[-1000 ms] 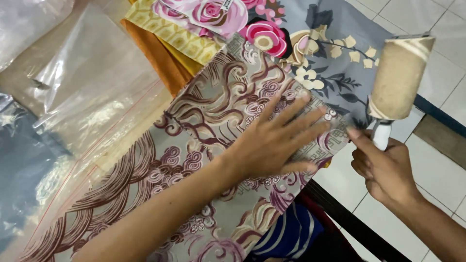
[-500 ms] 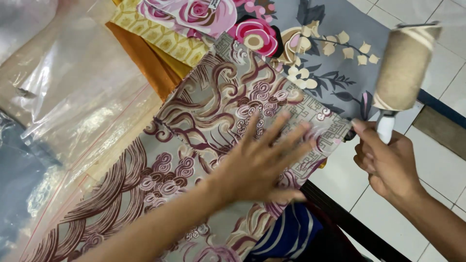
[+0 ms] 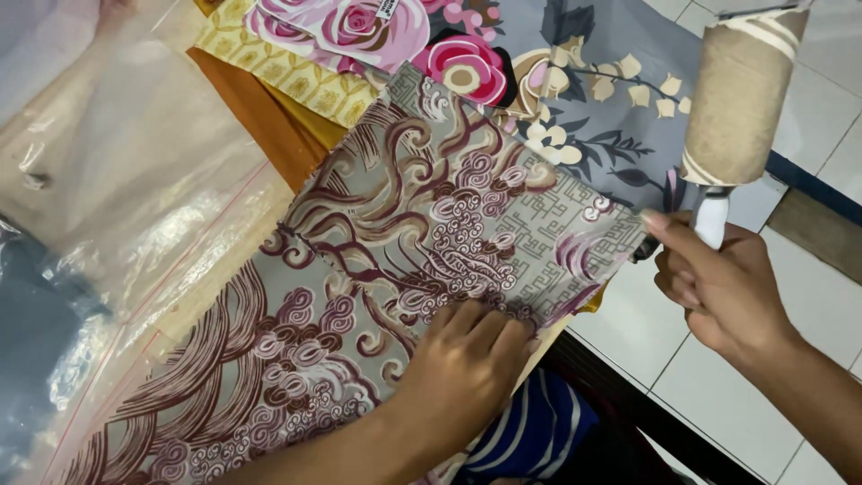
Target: Using a lint roller to remove lint and debris from a piece of patterned fabric
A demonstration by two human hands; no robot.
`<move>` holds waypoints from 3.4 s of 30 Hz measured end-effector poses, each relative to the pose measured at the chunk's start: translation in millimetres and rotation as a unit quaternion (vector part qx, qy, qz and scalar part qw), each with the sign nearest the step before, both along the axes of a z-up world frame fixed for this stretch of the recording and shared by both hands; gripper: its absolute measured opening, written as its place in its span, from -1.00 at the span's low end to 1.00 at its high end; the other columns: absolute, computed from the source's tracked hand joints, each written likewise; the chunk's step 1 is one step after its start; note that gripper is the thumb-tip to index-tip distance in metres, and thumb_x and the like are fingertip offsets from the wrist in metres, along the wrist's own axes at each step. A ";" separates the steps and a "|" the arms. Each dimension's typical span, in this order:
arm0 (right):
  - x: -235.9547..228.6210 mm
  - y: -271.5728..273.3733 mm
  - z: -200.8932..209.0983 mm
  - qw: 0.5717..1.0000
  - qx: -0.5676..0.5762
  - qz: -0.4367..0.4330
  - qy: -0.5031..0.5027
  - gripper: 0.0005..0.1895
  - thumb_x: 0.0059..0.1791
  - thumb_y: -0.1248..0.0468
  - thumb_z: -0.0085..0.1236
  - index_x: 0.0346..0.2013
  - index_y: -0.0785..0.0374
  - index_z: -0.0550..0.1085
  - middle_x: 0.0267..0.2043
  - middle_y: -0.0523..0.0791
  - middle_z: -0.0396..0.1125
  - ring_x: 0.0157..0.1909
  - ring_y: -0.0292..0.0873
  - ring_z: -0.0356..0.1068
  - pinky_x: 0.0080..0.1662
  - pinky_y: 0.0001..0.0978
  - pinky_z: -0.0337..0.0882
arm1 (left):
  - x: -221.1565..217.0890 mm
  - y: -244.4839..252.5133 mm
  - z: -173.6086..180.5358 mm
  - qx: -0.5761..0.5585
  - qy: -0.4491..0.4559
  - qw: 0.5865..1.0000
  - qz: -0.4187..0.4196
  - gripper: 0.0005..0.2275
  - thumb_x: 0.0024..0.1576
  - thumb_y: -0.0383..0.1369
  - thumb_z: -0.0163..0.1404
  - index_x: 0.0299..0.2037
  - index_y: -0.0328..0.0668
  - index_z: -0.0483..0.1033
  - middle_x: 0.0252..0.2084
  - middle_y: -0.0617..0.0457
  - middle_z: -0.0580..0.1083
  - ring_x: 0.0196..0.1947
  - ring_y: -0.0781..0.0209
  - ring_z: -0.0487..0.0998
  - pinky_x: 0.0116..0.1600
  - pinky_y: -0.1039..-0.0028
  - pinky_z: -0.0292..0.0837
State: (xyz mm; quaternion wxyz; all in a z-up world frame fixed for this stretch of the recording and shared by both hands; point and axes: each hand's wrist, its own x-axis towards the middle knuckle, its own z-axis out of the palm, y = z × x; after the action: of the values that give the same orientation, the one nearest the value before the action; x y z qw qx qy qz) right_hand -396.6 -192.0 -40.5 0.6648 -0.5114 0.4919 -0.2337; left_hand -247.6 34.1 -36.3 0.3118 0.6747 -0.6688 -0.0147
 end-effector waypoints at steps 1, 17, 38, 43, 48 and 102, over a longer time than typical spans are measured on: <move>0.4 0.4 0.3 1.000 0.000 -0.003 0.009 -0.82 0.03 0.28 0.22 -0.38 0.21 0.38 -0.70 -0.31 -0.19 -0.68 -0.39 -0.24 -0.53 -0.48 -0.22 | -1.1 2.7 -4.3 0.025 0.005 1.000 0.006 -0.97 0.26 -0.48 0.00 -0.24 -0.21 0.45 -0.37 -0.06 0.50 -0.35 -0.04 0.45 -0.16 0.14 0.39; -90.1 0.0 -19.9 0.823 -0.316 0.318 0.350 -0.73 -0.08 0.00 0.13 -0.21 0.04 0.55 -0.81 -0.08 0.23 -0.71 -0.16 0.14 -0.51 -0.27 0.17 | -9.2 29.0 -16.8 0.038 -0.077 0.995 -0.053 -0.65 0.21 -0.12 0.15 0.03 -0.19 0.47 0.34 -0.28 0.36 0.40 -0.30 0.30 0.38 -0.23 0.19; -66.8 -4.9 2.6 0.662 -0.390 0.308 0.561 -0.54 0.05 -0.23 -0.11 -0.12 0.05 0.39 -0.49 0.08 0.49 -0.28 0.26 0.51 -0.18 0.04 0.43 | 30.5 -19.2 19.1 -0.020 -0.050 0.998 -0.028 -0.64 0.33 -0.05 -0.18 -0.06 -0.19 0.51 -0.01 -0.13 0.55 -0.03 0.04 0.56 -0.11 0.25 0.57; -48.1 14.0 15.9 0.640 -0.296 0.380 0.599 -0.59 0.04 -0.24 -0.12 -0.10 -0.06 0.39 -0.49 -0.12 0.54 -0.37 -0.02 0.55 -0.27 -0.23 0.40 | 46.2 -19.5 -20.5 0.013 -0.149 0.987 -0.054 -0.46 0.33 0.09 -0.28 0.39 -0.02 0.28 0.41 -0.05 0.33 0.46 -0.08 0.23 0.50 -0.02 0.03; -54.3 -24.4 -7.4 0.643 -0.363 0.352 0.575 -0.51 0.09 -0.22 -0.18 -0.25 0.13 0.37 -0.55 0.06 0.50 -0.39 0.21 0.55 -0.21 0.06 0.47 | 45.1 -16.7 -23.7 0.024 -0.129 0.991 -0.040 -0.45 0.29 0.10 -0.18 0.40 0.05 0.30 0.49 0.05 0.24 0.52 -0.08 0.17 0.53 -0.03 -0.05; 15.9 -9.9 10.3 0.864 -0.299 0.167 0.369 -0.62 -0.01 0.16 0.45 -0.15 0.36 0.48 -0.34 0.03 0.38 -0.33 -0.09 0.29 -0.29 -0.21 0.26 | 257.9 -120.8 -31.1 0.093 0.042 0.992 0.071 -0.55 0.24 -0.18 0.16 0.15 -0.36 0.32 -0.05 -0.25 0.60 -0.08 -0.14 0.66 -0.07 -0.01 0.53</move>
State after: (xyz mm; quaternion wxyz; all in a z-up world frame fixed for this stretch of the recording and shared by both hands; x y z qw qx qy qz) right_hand -380.7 -201.9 -30.2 0.2785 -0.8093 0.5148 -0.0492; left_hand 10.3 -86.7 -67.4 0.2758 0.7453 -0.6012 -0.0833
